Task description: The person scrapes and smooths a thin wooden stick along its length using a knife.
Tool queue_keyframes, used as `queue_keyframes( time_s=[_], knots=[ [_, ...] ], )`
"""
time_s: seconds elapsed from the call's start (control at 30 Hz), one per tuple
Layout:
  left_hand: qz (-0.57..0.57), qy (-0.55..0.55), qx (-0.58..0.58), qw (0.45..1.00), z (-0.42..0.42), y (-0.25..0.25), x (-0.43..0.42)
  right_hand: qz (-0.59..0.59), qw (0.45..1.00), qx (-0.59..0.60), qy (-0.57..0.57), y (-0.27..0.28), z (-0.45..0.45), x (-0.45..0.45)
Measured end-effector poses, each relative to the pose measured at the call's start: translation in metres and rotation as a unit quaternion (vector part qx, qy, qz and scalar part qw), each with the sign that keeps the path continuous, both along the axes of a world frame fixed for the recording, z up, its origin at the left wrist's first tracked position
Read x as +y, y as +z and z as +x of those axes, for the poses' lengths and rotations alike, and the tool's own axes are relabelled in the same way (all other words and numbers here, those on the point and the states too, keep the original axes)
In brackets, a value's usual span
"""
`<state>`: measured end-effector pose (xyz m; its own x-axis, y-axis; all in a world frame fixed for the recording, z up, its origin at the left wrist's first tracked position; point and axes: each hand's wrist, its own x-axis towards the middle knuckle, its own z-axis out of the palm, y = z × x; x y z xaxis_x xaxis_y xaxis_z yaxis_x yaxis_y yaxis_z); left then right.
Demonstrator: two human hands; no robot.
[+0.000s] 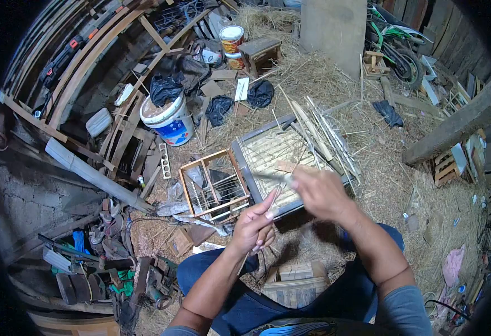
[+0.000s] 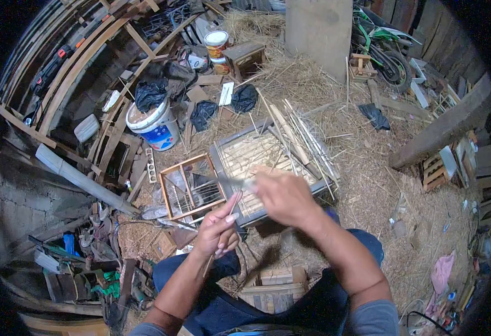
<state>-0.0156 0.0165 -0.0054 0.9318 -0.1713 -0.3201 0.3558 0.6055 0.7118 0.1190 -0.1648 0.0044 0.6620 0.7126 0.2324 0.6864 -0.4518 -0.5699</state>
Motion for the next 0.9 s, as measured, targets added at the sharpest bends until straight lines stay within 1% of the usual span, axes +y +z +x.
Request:
queue_keyframes(
  time_s=[0.03, 0.07, 0.1, 0.17, 0.23, 0.3, 0.33, 0.37, 0.43, 0.47, 0.5, 0.53, 0.57, 0.63, 0.7, 0.77, 0.9],
  knots=[
    [0.0, -0.002, -0.003, 1.0, 0.0, 0.0, -0.001, 0.031, 0.999, -0.021, -0.032, 0.0, 0.01, -0.002],
    [0.0, -0.003, -0.008, 1.0, 0.0, 0.0, -0.001, -0.004, 0.999, 0.026, -0.036, 0.002, 0.013, -0.005],
    [0.0, -0.004, -0.014, 1.0, 0.001, -0.001, 0.0, -0.004, 0.999, 0.023, -0.037, 0.006, 0.013, -0.005],
    [-0.002, -0.017, -0.024, 1.0, 0.002, -0.002, 0.0, 0.083, 0.978, 0.19, -0.02, 0.009, 0.002, -0.003],
    [0.053, -0.026, -0.024, 0.998, 0.004, 0.004, -0.004, 0.161, 0.959, 0.233, 0.018, -0.006, 0.001, 0.005],
    [0.054, -0.026, -0.038, 0.997, 0.004, -0.002, -0.005, 0.252, 0.903, 0.345, 0.041, -0.011, 0.001, 0.009],
    [0.081, -0.008, -0.039, 0.996, 0.004, 0.0, -0.007, 0.224, 0.873, 0.432, 0.041, -0.007, 0.001, 0.006],
    [0.108, 0.011, -0.039, 0.993, 0.005, 0.0, -0.009, 0.224, 0.873, 0.432, 0.04, -0.012, 0.002, 0.008],
    [0.124, 0.006, -0.046, 0.991, 0.006, -0.002, -0.009, 0.279, 0.929, 0.238, 0.054, -0.021, 0.002, 0.015],
    [0.14, 0.001, -0.052, 0.989, 0.006, -0.004, -0.008, 0.279, 0.929, 0.237, 0.054, -0.021, 0.001, 0.012],
    [0.14, 0.001, -0.052, 0.989, 0.007, -0.005, -0.007, 0.185, 0.959, 0.211, 0.039, -0.013, -0.002, 0.007],
    [0.097, 0.002, -0.043, 0.994, 0.009, -0.006, -0.005, 0.089, 0.979, 0.183, 0.024, -0.007, -0.005, 0.004],
    [0.054, 0.003, -0.033, 0.998, 0.01, -0.006, -0.003, 0.089, 0.979, 0.182, 0.025, -0.003, -0.009, 0.004],
    [0.043, 0.019, -0.023, 0.999, 0.008, -0.002, -0.004, 0.056, 0.995, 0.061, 0.049, 0.001, -0.019, 0.005],
    [0.031, 0.036, -0.012, 0.999, 0.006, 0.002, -0.005, 0.066, 0.996, 0.042, 0.043, 0.002, -0.02, 0.006],
    [-0.035, 0.045, 0.017, 0.998, 0.005, 0.004, -0.005, 0.073, 0.997, 0.003, 0.04, 0.002, -0.014, 0.003],
    [-0.05, 0.057, 0.012, 0.997, 0.006, 0.005, -0.004, 0.037, 0.999, -0.012, 0.028, -0.008, -0.01, 0.002]
  ],
)
